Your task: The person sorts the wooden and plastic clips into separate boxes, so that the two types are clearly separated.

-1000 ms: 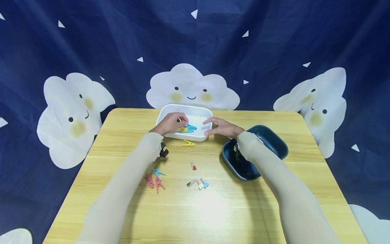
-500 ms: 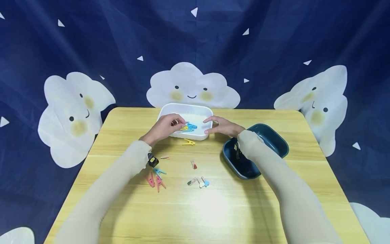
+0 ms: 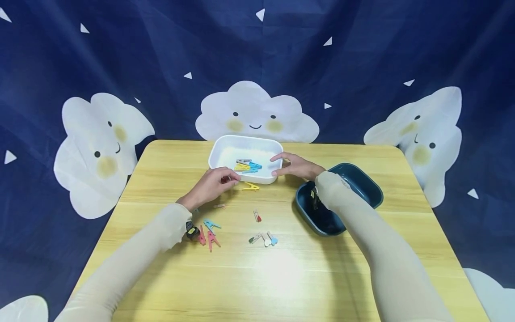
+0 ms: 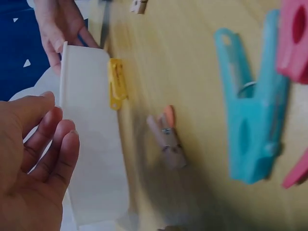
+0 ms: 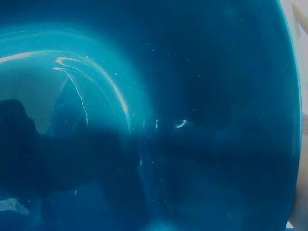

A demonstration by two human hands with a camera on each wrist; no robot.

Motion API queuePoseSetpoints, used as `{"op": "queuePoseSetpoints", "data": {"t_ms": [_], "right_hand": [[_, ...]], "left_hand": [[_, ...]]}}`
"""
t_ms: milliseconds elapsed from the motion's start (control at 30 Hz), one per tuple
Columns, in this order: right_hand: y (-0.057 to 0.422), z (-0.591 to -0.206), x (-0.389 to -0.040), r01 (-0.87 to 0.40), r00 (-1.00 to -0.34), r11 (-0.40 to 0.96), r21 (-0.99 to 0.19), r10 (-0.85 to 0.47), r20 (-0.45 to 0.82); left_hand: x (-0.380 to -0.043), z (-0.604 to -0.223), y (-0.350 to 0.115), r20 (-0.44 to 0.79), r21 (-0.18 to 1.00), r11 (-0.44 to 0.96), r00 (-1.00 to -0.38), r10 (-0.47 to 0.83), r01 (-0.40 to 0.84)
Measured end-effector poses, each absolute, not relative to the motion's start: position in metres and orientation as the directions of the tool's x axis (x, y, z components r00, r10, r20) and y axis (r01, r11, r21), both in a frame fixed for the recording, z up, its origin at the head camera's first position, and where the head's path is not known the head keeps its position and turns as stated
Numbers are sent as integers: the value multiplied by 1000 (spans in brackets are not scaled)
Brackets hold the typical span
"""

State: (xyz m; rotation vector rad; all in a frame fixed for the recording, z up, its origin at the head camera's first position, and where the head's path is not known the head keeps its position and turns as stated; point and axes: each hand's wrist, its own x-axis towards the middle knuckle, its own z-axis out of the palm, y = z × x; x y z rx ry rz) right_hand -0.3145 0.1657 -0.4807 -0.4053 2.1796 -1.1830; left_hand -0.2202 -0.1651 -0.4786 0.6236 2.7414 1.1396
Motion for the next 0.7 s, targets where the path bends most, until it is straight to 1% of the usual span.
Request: {"op": "queuePoseSetpoints", "data": {"t_ms": [133, 400, 500, 700], "right_hand": [[166, -481, -315, 28, -761, 551, -834, -530, -375], [166, -481, -314, 30, -761, 548, -836, -530, -375], [165, -481, -313, 25, -758, 547, -837, -535, -373], [167, -484, -314, 16, -765, 559, -829, -527, -370]], "left_hand": [[-217, -486, -165, 35, 690, 654, -917, 398, 311], [-217, -496, -157, 3, 638, 702, -913, 409, 316], [-216, -499, -154, -3, 599, 728, -909, 417, 333], [-217, -502, -144, 37, 509, 757, -890, 455, 408]]}}
